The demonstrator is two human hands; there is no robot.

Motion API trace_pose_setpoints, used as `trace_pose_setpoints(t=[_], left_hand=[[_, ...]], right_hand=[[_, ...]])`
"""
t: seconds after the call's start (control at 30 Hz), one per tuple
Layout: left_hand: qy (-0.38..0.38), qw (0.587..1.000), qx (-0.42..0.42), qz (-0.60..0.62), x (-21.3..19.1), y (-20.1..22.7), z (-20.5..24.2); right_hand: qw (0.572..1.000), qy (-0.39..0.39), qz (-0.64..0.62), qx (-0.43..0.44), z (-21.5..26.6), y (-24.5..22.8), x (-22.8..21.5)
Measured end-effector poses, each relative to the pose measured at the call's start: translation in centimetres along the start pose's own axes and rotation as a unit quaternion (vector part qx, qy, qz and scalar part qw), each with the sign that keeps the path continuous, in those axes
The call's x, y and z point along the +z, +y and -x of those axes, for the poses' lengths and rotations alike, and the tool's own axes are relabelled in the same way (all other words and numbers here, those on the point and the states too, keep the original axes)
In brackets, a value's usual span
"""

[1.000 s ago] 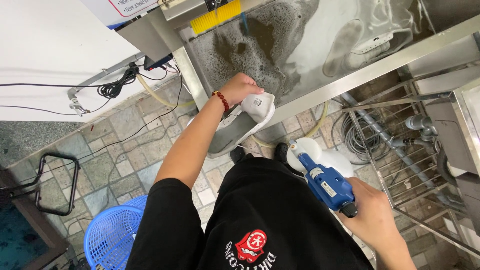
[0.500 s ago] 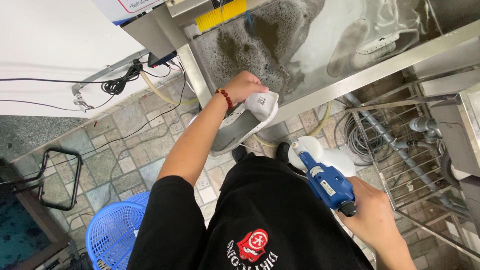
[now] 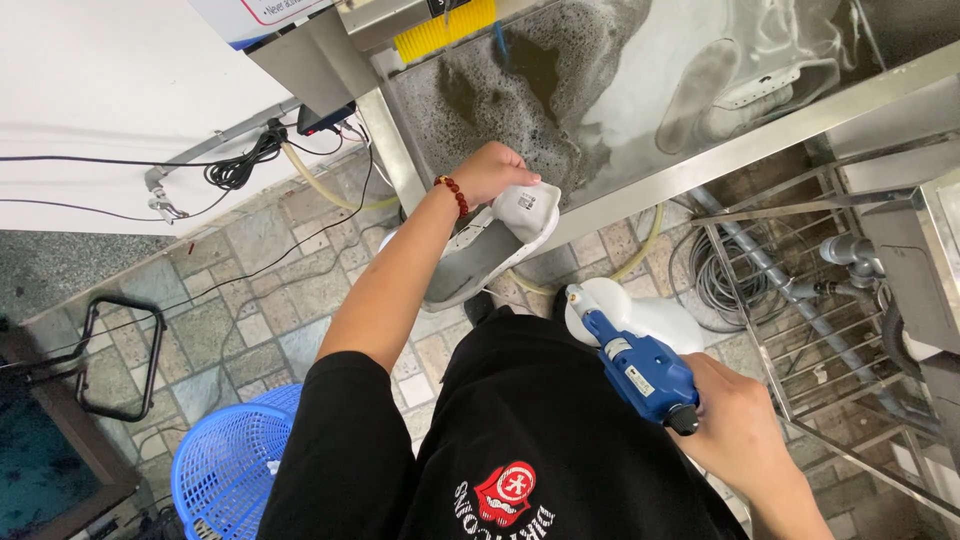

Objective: Clean a white sneaker using a shoe washing machine and manual wiping.

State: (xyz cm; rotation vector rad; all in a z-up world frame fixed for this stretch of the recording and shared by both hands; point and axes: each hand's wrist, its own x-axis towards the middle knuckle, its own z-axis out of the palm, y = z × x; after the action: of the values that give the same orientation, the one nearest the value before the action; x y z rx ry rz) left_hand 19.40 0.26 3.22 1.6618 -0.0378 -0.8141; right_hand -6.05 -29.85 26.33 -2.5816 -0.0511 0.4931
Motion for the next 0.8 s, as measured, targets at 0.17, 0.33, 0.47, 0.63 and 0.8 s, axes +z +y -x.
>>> trace_pose_setpoints(t=[0.17,0.33,0.47,0.63,0.8], left_hand=[[0.0,1.0,-0.002,0.004,-0.1,0.2,0.0],[-0.004,1.0,0.001,0.002,-0.2,-0.1,0.2],[-0.006,1.0,-0.004,-0.003,-0.1,0.1,-0.2],[-0.024,1.0,-0.02,0.003,-0.2,-0.1,-0.7],[-0.023,0.999,-0.032,0.019,-0.3,0.1,-0.4]], right_hand=[[1.0,-0.024,0.012,0.008,0.4,0.1,0.0],[1.0,0.014,-0.004,0.027,0.6,-0.2,-0.4],[1.0,-0.005,0.019,0.009,0.5,0.5,-0.3],[0.999,0.02,-0.033,-0.031,0.1,0.1,0.6],[0.999,0.033,-0.018,-0.036,-0.2,-0.1,0.6]])
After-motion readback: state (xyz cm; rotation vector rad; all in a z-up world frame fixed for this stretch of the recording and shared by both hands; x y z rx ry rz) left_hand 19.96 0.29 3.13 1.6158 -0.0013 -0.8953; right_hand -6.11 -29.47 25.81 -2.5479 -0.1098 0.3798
